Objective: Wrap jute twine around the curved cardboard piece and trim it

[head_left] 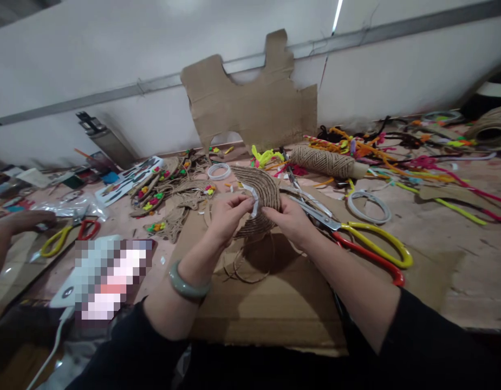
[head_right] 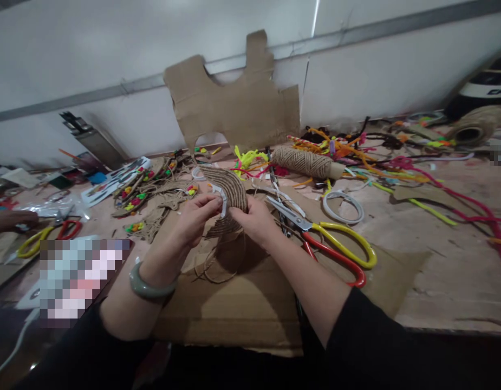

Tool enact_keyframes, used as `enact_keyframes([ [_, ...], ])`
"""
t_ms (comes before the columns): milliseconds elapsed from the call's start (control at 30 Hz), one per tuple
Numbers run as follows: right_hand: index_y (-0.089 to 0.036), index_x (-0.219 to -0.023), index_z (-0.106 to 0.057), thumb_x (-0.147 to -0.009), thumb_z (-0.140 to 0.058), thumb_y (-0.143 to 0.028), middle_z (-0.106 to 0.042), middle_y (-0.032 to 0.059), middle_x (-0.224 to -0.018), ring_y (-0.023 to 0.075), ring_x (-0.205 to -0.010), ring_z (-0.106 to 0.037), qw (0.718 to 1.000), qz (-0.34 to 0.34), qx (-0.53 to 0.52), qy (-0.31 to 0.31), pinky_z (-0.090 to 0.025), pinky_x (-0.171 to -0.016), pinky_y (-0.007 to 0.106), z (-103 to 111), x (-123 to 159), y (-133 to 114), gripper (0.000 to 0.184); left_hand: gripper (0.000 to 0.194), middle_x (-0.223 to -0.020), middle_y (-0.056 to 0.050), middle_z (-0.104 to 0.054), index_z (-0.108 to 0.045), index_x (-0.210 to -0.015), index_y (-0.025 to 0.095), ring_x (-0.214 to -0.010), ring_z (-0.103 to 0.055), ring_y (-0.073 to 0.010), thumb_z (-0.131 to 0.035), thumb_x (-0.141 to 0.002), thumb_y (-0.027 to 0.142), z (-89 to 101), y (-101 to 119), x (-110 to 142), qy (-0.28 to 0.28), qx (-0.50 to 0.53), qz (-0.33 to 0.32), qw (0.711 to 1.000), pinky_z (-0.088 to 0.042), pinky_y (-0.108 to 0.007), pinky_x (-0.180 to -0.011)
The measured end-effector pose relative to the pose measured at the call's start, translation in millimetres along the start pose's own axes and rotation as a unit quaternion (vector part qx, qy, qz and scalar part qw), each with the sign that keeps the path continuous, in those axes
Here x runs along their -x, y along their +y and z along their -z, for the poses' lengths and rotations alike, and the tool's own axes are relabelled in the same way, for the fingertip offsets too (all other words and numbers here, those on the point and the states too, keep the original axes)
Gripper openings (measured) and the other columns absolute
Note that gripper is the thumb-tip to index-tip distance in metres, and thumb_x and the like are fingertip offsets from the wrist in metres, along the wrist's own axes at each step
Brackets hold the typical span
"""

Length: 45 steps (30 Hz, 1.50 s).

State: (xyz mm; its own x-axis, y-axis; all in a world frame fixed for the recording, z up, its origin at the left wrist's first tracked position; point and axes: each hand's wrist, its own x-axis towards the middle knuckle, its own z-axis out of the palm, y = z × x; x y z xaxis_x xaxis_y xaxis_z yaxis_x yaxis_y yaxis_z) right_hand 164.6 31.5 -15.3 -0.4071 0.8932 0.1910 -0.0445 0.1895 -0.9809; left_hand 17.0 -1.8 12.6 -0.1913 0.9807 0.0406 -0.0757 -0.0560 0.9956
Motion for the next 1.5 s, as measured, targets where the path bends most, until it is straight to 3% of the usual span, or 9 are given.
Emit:
enact_keyframes([
  [233, -0.017, -0.087, -0.059, -0.072, -0.058, -0.034, -0.063, 0.0039, -0.087, 0.0179, -0.081, -0.056, 0.999, 0.003, -0.002, -0.037, -0.045, -0.079, 0.034, -0.4, 1.8, -4.5, 0.024, 0.013, -0.063, 0.001, -0.064, -0.071, -0.063, 0.014, -0.061, -0.052, -0.0102, -0.075, -0.061, 0.026, -0.9, 1.8, -0.2, -0.005, -0.014, 0.011, 1.0, -0.042, -0.025, -0.067],
  [367, -0.016, -0.089, -0.06, -0.07, -0.059, -0.034, -0.062, 0.0042, -0.087, 0.0183, -0.081, -0.054, 1.0, 0.003, 0.006, -0.02, -0.045, -0.078, 0.034, -0.7, 1.4, -4.8, 0.026, 0.011, -0.06, 0.002, -0.063, -0.067, -0.058, 0.016, -0.06, -0.052, -0.0106, -0.074, -0.062, 0.024, -1.1, 3.6, 0.4, 0.006, -0.034, -0.002, 0.999, -0.042, -0.024, -0.064],
  [600, -0.016, -0.091, -0.059, -0.071, -0.06, -0.033, -0.063, 0.0042, -0.088, 0.0182, -0.081, -0.056, 1.0, -0.001, -0.006, -0.021, -0.046, -0.079, 0.035, -0.9, 0.3, -1.4, 0.026, 0.014, -0.061, 0.001, -0.063, -0.068, -0.06, 0.015, -0.06, -0.052, -0.0105, -0.076, -0.063, 0.027, -0.5, 4.1, 1.9, 0.003, -0.048, -0.004, 0.999, -0.043, -0.024, -0.063],
  [933, -0.017, -0.093, -0.059, -0.07, -0.061, -0.031, -0.065, 0.0043, -0.089, 0.0188, -0.082, -0.057, 1.0, -0.015, -0.006, 0.001, -0.046, -0.081, 0.036, -0.4, 0.7, -1.1, 0.027, 0.028, -0.064, -0.001, -0.065, -0.069, -0.065, 0.016, -0.062, -0.055, -0.0109, -0.081, -0.059, 0.041, 2.2, 0.8, -1.2, 0.011, 0.024, 0.0, 1.0, -0.044, -0.025, -0.064],
  [1167, -0.017, -0.09, -0.058, -0.071, -0.061, -0.03, -0.064, 0.0045, -0.088, 0.0189, -0.082, -0.056, 1.0, -0.012, 0.009, -0.016, -0.045, -0.081, 0.036, 0.4, 0.2, -2.6, 0.023, 0.019, -0.062, 0.001, -0.062, -0.064, -0.061, 0.016, -0.06, -0.054, -0.0101, -0.076, -0.066, 0.029, -0.4, 7.2, 1.2, 0.013, 0.035, 0.011, 0.999, -0.045, -0.025, -0.065],
  [1500, -0.016, -0.088, -0.058, -0.069, -0.061, -0.031, -0.059, 0.0027, -0.082, 0.017, -0.075, -0.051, 0.999, -0.023, -0.003, -0.037, -0.042, -0.072, 0.033, -1.6, 1.2, -6.3, 0.025, 0.01, -0.064, 0.002, -0.063, -0.065, -0.062, 0.016, -0.061, -0.054, -0.0084, -0.071, -0.069, 0.02, 0.3, -0.6, -1.0, 0.024, 0.046, -0.008, 0.999, -0.045, -0.023, -0.066],
])
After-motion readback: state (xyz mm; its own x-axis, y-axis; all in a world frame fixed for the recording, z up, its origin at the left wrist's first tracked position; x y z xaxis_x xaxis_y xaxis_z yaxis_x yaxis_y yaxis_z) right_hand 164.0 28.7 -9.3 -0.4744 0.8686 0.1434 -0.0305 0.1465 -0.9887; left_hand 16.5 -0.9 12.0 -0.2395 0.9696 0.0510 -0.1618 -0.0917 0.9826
